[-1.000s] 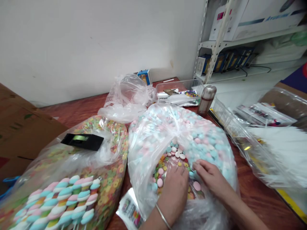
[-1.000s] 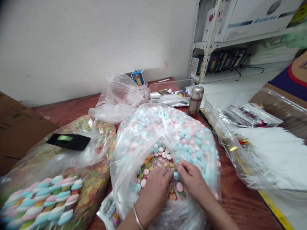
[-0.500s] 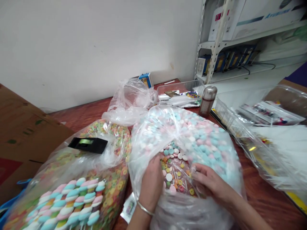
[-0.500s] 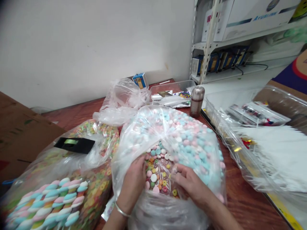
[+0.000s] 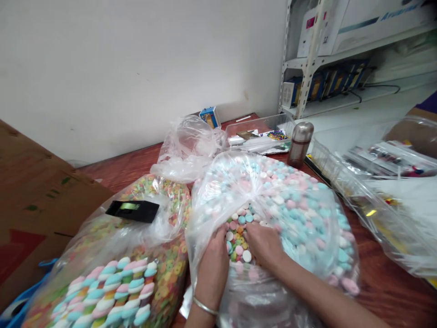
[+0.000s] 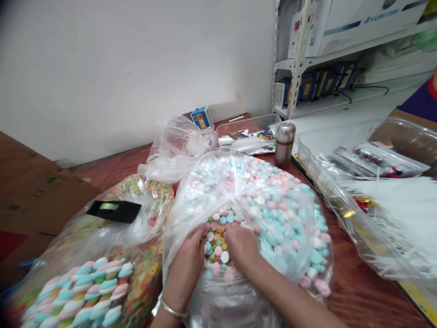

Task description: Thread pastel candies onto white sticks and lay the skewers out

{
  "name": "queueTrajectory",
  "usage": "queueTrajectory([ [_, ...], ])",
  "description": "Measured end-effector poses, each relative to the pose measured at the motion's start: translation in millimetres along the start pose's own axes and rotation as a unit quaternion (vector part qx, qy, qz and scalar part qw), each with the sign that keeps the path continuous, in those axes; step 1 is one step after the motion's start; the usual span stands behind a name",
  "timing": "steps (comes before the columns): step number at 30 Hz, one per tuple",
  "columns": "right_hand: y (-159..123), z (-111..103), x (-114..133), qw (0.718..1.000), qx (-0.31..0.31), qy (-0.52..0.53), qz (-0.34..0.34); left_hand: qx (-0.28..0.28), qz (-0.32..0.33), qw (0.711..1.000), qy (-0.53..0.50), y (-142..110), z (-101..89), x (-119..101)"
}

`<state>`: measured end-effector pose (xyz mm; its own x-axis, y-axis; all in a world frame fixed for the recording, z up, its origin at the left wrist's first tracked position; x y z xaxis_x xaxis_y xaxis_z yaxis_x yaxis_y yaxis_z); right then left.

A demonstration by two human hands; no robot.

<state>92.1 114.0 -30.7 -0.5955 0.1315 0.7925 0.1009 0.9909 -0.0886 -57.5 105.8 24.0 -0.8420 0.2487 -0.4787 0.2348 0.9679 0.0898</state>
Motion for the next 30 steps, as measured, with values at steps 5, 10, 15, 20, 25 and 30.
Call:
queueTrajectory([
  [5,-17,-18,-12,0.996,0.044,0.072,-0.022,0.028,-0.002,0.999,-0.028,-12,-3.3,-2],
  [10,-27,-32,-27,0.992,0.063,0.106,-0.007,0.008,0.034,0.998,-0.047,-5,3.2,-17],
  [15,-17,-19,-12,0.997,0.051,-0.005,-0.051,0.029,0.059,0.997,0.031,5,17.9,-23],
  [20,-21,-11,-2,0.984,0.079,-0.141,-0.071,0.05,0.06,0.994,0.074,-11,16.3,-21],
  [25,-32,-36,-15,0.968,0.078,-0.236,-0.026,0.109,0.063,0.986,0.105,-47,13.6,-15],
  [30,-53,-26,9,0.961,0.136,-0.22,-0.096,0.065,0.039,0.993,0.088,-63,1.4,-8],
])
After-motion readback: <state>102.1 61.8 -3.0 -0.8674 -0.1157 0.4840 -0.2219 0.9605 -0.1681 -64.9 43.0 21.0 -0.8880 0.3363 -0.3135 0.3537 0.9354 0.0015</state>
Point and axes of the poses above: each hand's wrist, its own y-axis towards the middle knuckle, its own z-axis out of the palm, x = y × z, the point moved 5 cm from there along y, towards the middle knuckle, and after that the axes turned 4 degrees about -x, right-handed, at the moved point
